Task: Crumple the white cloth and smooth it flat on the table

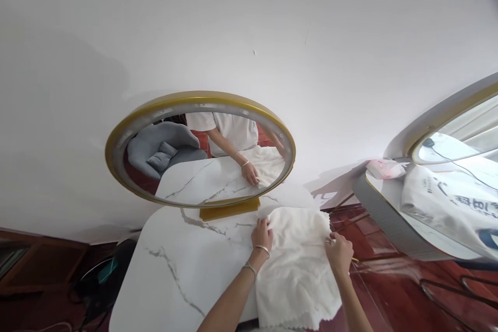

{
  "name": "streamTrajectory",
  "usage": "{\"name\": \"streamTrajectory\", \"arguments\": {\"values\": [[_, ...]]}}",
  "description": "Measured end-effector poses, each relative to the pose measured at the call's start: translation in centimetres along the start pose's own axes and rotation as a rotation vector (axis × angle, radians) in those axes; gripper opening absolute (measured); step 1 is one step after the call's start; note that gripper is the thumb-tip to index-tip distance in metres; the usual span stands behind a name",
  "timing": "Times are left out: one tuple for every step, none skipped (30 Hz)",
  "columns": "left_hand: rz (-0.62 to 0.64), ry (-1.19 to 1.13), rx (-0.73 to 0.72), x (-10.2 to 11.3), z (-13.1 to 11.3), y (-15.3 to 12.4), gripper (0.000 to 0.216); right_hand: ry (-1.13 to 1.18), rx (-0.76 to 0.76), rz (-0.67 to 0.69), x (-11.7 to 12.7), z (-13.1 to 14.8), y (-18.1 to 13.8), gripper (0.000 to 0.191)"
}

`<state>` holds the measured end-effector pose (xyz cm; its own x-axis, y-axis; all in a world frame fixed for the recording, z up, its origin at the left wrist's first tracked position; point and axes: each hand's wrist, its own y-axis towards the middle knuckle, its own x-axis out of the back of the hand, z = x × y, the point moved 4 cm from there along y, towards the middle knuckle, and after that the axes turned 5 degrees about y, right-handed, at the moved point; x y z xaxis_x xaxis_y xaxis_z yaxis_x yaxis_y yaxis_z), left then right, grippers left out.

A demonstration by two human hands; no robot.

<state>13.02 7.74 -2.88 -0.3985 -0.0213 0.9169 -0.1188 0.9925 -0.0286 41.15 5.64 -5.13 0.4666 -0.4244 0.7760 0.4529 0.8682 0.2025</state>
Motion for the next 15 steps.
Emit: {"name": "streamTrajectory", "arguments": {"values": [[-0.011, -0.01, -0.001, 0.6, 0.1, -0.4, 0.019, 0.027, 0.008, 0.052, 0.3, 0.6, -0.1, 0.029], [-0.024, -0.02, -0.003, 1.2, 0.3, -0.8, 0.018, 0.069, 0.005, 0.099, 0.7, 1.3, -0.1, 0.025], [-0.034, -0.028, -0.008, 1.9, 0.5, -1.1, 0.017, 0.124, -0.009, 0.128, 1.1, 2.1, -0.1, 0.022], [-0.05, -0.042, -0.016, 2.7, 0.7, -1.4, 0.016, 0.19, -0.031, 0.137, 1.6, 3.1, -0.1, 0.02], [-0.079, -0.067, -0.03, 3.6, 0.9, -1.6, 0.016, 0.265, -0.06, 0.131, 2.2, 4.2, 0.0, 0.02], [-0.128, -0.104, -0.048, 4.8, 1.1, -1.7, 0.014, 0.352, -0.099, 0.107, 2.9, 5.5, 0.1, 0.02], [-0.198, -0.153, -0.069, 6.3, 1.2, -1.7, 0.013, 0.461, -0.141, 0.074, 3.5, 6.9, 0.3, 0.022], [-0.289, -0.207, -0.094, 8.1, 1.3, -1.6, 0.011, 0.585, -0.185, 0.038, 4.2, 8.5, 0.7, 0.024], [-0.392, -0.26, -0.123, 10.0, 1.3, -1.5, 0.009, 0.733, -0.219, -0.009, 4.9, 10.2, 1.1, 0.026], [-0.497, -0.306, -0.154, 12.1, 1.2, -1.2, 0.007, 0.905, -0.239, -0.059, 5.6, 12.0, 1.6, 0.029], [-0.593, -0.335, -0.187, 14.2, 1.0, -0.8, 0.007, 1.041, -0.241, -0.111, 6.2, 13.8, 2.3, 0.033], [-0.679, -0.358, -0.222, 16.2, 0.8, -0.3, 0.007, 1.137, -0.228, -0.144, 6.8, 15.7, 2.9, 0.036], [-0.762, -0.376, -0.254, 18.1, 0.5, 0.3, 0.006, 1.204, -0.194, -0.181, 7.4, 17.6, 3.6, 0.038], [-0.851, -0.392, -0.276, 19.7, 0.3, 1.0, 0.005, 1.253, -0.151, -0.225, 7.8, 19.5, 4.3, 0.04], [-0.945, -0.408, -0.289, 21.1, 0.1, 1.6, 0.003, 1.291, -0.093, -0.259, 8.2, 21.2, 4.8, 0.043]]}}
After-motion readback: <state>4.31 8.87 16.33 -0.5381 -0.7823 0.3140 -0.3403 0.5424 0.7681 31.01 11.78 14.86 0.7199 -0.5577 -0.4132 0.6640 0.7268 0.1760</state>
